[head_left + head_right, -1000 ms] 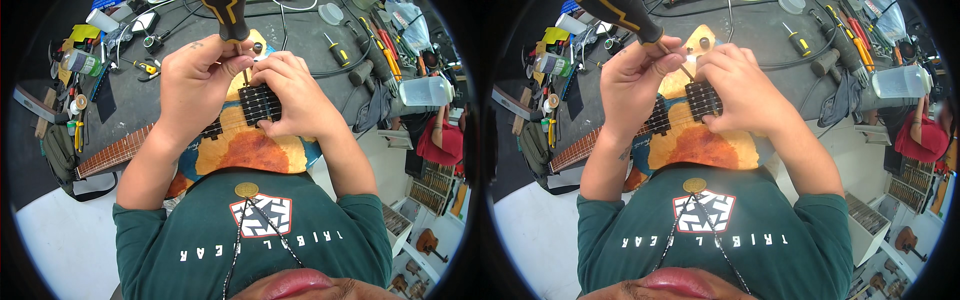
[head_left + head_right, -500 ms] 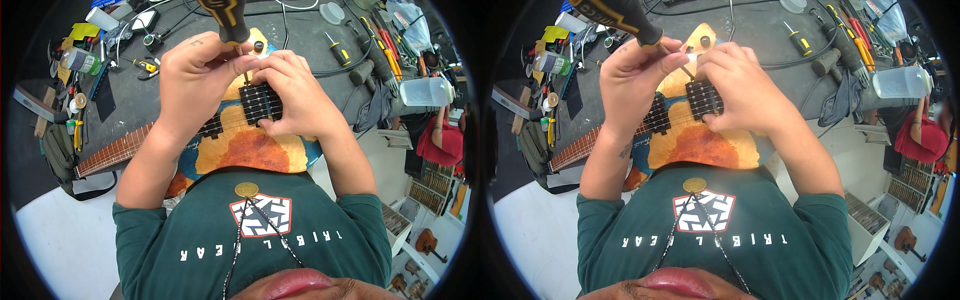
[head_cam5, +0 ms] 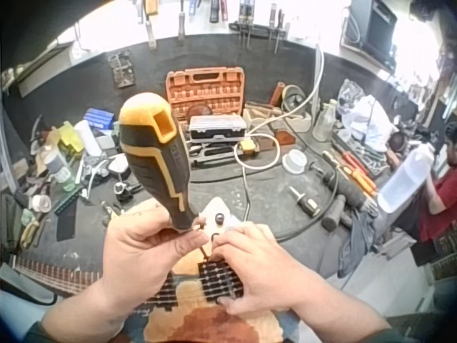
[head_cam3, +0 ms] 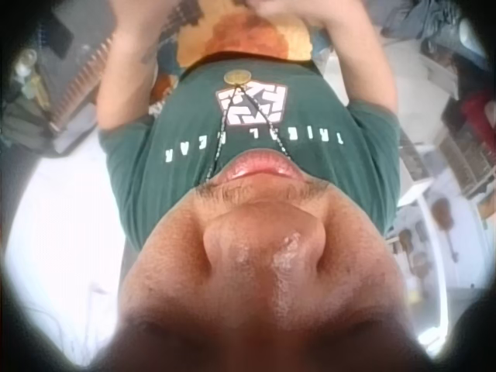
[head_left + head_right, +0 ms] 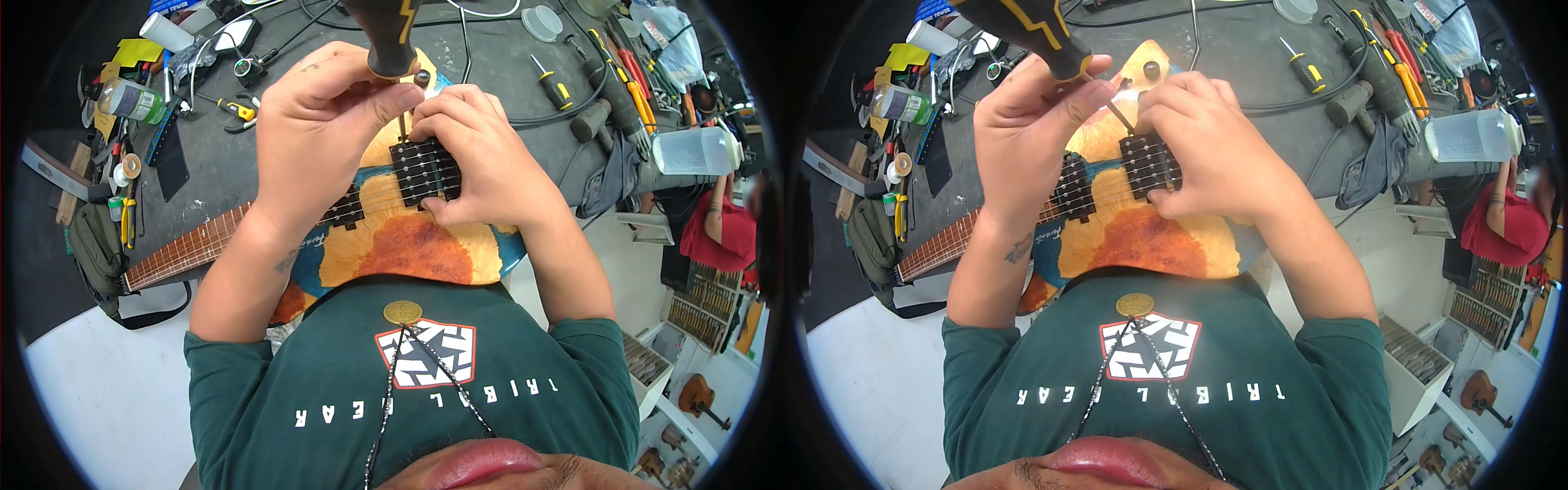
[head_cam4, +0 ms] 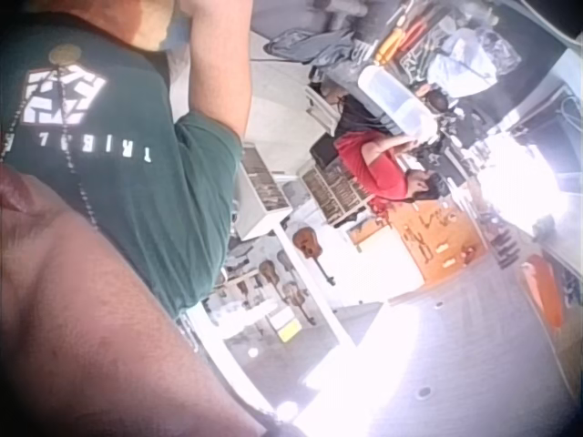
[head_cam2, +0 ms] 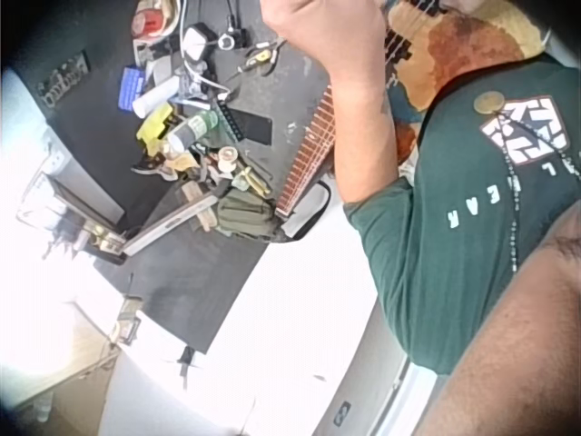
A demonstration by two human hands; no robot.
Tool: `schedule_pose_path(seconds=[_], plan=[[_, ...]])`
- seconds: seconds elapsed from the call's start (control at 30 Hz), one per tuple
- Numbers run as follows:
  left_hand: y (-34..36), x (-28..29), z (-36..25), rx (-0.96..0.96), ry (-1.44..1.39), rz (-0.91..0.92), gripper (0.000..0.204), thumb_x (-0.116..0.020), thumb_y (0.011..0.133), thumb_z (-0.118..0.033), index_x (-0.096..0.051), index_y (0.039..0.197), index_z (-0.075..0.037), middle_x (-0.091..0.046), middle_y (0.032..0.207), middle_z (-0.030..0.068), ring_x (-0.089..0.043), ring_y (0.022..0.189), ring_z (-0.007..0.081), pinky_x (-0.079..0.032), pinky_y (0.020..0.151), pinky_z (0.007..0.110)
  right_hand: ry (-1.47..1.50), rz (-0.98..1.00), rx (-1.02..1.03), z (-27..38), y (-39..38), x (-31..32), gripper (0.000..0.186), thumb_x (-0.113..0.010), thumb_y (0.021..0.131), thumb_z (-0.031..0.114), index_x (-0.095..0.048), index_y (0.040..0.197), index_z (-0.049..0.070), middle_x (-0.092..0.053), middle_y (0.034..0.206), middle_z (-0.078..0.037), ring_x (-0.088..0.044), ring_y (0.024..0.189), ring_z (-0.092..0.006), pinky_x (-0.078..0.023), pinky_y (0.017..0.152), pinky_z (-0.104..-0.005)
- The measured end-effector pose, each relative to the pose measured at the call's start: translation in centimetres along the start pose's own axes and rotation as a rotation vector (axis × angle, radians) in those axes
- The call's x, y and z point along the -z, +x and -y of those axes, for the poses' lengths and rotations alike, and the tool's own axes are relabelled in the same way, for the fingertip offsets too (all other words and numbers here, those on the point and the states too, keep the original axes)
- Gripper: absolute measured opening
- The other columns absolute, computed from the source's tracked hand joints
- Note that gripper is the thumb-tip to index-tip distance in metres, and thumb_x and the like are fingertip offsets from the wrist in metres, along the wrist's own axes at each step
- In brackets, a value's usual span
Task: The person uses a screwdriver to tighten screws on a guitar bridge, then checks the strings by hand.
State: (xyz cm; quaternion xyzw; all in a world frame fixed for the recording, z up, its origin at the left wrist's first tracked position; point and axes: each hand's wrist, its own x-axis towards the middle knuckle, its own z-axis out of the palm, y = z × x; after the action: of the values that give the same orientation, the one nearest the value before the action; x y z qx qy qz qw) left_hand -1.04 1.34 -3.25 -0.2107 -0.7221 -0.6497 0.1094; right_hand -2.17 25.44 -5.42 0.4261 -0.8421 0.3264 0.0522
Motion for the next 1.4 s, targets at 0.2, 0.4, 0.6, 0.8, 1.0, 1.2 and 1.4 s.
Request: schedule_pose_path(seconds=[0.2, 0.4, 0.6, 0.8, 1.0, 1.2, 1.4], plan=[[-0.2, 0.2, 0.0, -0.019, 0.104, -0.022, 0.034, -0.076, 0.105, 0.007, -0.073, 0.139, 0.007, -0.081, 0.125, 0.0146, -0.08, 0.112, 0.0199, -0.066, 0.098, 0.033, 0.001, 0.002, 0.0, 0.0, 0.0, 0.0, 0.062, -0.095, 0.061, 0.021, -0.069, 0.115, 0.008, -0.067, 0.129, -0.005, -0.059, 0.133, -0.0333, -0.042, 0.113, -0.0495], [-0.1, -0.3, -0.8, 0.047, -0.116, -0.004, 0.026, -0.07, 0.11, 0.004, -0.073, 0.136, 0.007, -0.083, 0.12, 0.015, -0.08, 0.112, 0.0196, -0.063, 0.095, 0.03, 0.001, 0.001, -0.004, 0.0, 0.0, 0.0, 0.062, -0.095, 0.06, 0.021, -0.069, 0.115, 0.008, -0.067, 0.129, -0.005, -0.059, 0.134, -0.0331, -0.042, 0.113, -0.0494], [-0.6, -0.6, 0.6, 0.009, -0.14, -0.044, 0.021, -0.074, 0.108, 0.002, -0.075, 0.129, 0.005, -0.083, 0.118, 0.013, -0.079, 0.108, 0.0161, -0.063, 0.093, 0.029, 0.01, 0.003, -0.004, 0.0, 0.0, 0.0, 0.063, -0.095, 0.06, 0.021, -0.068, 0.116, 0.007, -0.066, 0.128, -0.006, -0.058, 0.133, -0.0337, -0.042, 0.113, -0.049], [0.1, 0.8, 0.2, -0.067, 0.072, 0.042, 0.024, -0.078, 0.105, 0.002, -0.079, 0.129, 0.005, -0.08, 0.123, 0.0113, -0.077, 0.105, 0.015, -0.064, 0.093, 0.03, 0.014, 0.019, -0.006, -0.2, 0.0, 0.0, 0.064, -0.095, 0.06, 0.02, -0.068, 0.116, 0.006, -0.065, 0.129, -0.007, -0.057, 0.133, -0.0343, -0.042, 0.114, -0.0491], [0.0, 0.2, -0.2, -0.031, 0.101, 0.018, 0.026, -0.075, 0.106, 0.005, -0.075, 0.132, 0.006, -0.08, 0.123, 0.0117, -0.078, 0.111, 0.0168, -0.064, 0.096, 0.031, 0.021, 0.035, -0.011, -0.2, 0.1, 0.0, 0.065, -0.096, 0.06, 0.02, -0.068, 0.117, 0.006, -0.065, 0.129, -0.007, -0.056, 0.133, -0.0344, -0.041, 0.114, -0.0494], [-0.4, -0.7, -0.6, 0.026, -0.116, -0.048, 0.028, -0.077, 0.104, 0.007, -0.071, 0.131, 0.006, -0.081, 0.122, 0.0134, -0.079, 0.112, 0.0187, -0.064, 0.098, 0.031, 0.016, 0.031, -0.014, -0.2, 0.1, 0.1, 0.066, -0.096, 0.06, 0.02, -0.068, 0.118, 0.006, -0.065, 0.129, -0.007, -0.056, 0.133, -0.0343, -0.041, 0.115, -0.0489], [-0.3, -0.2, -0.1, -0.033, -0.111, -0.012, 0.032, -0.082, 0.099, 0.007, -0.073, 0.129, 0.006, -0.081, 0.124, 0.0151, -0.079, 0.11, 0.0185, -0.066, 0.1, 0.033, 0.013, 0.042, -0.016, -0.1, 0.1, 0.1, 0.066, -0.096, 0.06, 0.02, -0.067, 0.118, 0.006, -0.065, 0.129, -0.007, -0.056, 0.134, -0.0345, -0.041, 0.115, -0.0487]])
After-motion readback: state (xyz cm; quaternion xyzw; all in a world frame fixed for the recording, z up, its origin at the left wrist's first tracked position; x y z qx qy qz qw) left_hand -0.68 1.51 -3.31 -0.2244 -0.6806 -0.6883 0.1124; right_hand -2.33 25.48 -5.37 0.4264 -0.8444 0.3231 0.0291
